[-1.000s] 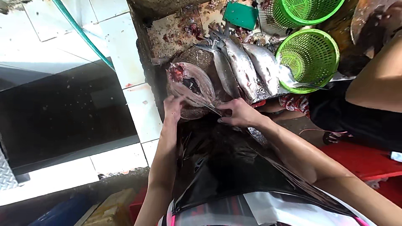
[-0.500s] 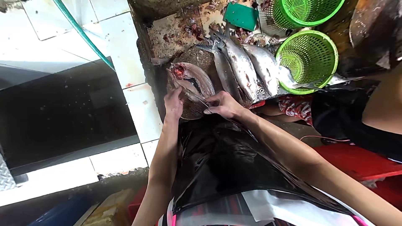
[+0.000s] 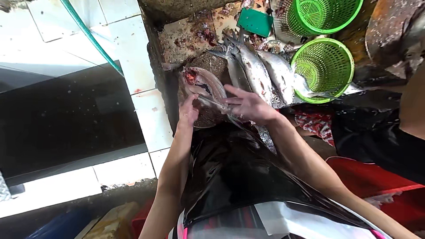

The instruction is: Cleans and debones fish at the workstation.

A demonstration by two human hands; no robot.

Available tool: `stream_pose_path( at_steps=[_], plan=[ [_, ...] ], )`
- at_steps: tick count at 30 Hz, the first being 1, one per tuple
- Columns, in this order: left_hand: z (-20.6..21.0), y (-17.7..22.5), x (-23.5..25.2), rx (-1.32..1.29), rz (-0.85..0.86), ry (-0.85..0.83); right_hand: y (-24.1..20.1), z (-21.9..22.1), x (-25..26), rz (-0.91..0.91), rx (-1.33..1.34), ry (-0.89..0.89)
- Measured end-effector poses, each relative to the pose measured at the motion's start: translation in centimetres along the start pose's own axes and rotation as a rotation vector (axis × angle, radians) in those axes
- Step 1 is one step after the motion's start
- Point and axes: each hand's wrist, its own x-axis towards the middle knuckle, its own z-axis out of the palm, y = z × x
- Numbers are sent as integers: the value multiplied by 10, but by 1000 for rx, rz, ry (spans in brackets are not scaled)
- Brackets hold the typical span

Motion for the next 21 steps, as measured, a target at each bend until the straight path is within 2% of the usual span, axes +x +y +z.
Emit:
stream_pose_path(
  at_steps=[2, 3, 4, 5, 6, 8, 9, 11, 13, 15, 17, 18, 19, 20, 21],
  plan=[
    [11, -9, -7, -155, -85, 79, 4, 0, -7, -135, 336, 96],
    [17, -13, -10, -188, -94, 102, 7, 3, -5, -220, 418, 155],
    [22, -16, -11, -191, -84, 105, 10, 4, 0, -313, 373, 224],
    [25, -21, -12, -171, -66, 111, 14, 5, 4, -375, 128, 289],
    [24, -25, -15, -143, -39, 103, 16, 8, 2, -371, -266, 347],
    [17, -28, -17, -115, 18, 48, 14, 22, 2, -257, -1030, 434],
    [9, -30, -18, -98, 34, 19, 17, 28, 2, -212, -1240, 436],
    [-1, -28, -18, -53, 48, 4, 19, 32, 6, -161, -1387, 397],
    [-9, -25, -19, -26, 48, -10, 20, 28, 8, -130, -1303, 387],
    [-14, -24, -21, -26, 47, -40, 20, 21, 12, -145, -1042, 466],
    [-17, -24, -22, -64, 10, -35, 22, 17, 12, -180, -526, 492],
    [-17, -23, -22, -106, -20, -25, 22, 17, 11, -251, -222, 468],
    [-16, -22, -23, -142, -47, -8, 22, 18, 8, -348, -33, 392],
    [-14, -20, -24, -159, -61, 11, 20, 19, 6, -432, -46, 298],
    [-13, -20, -24, -147, -56, 26, 17, 21, 5, -472, -221, 265]
  ],
)
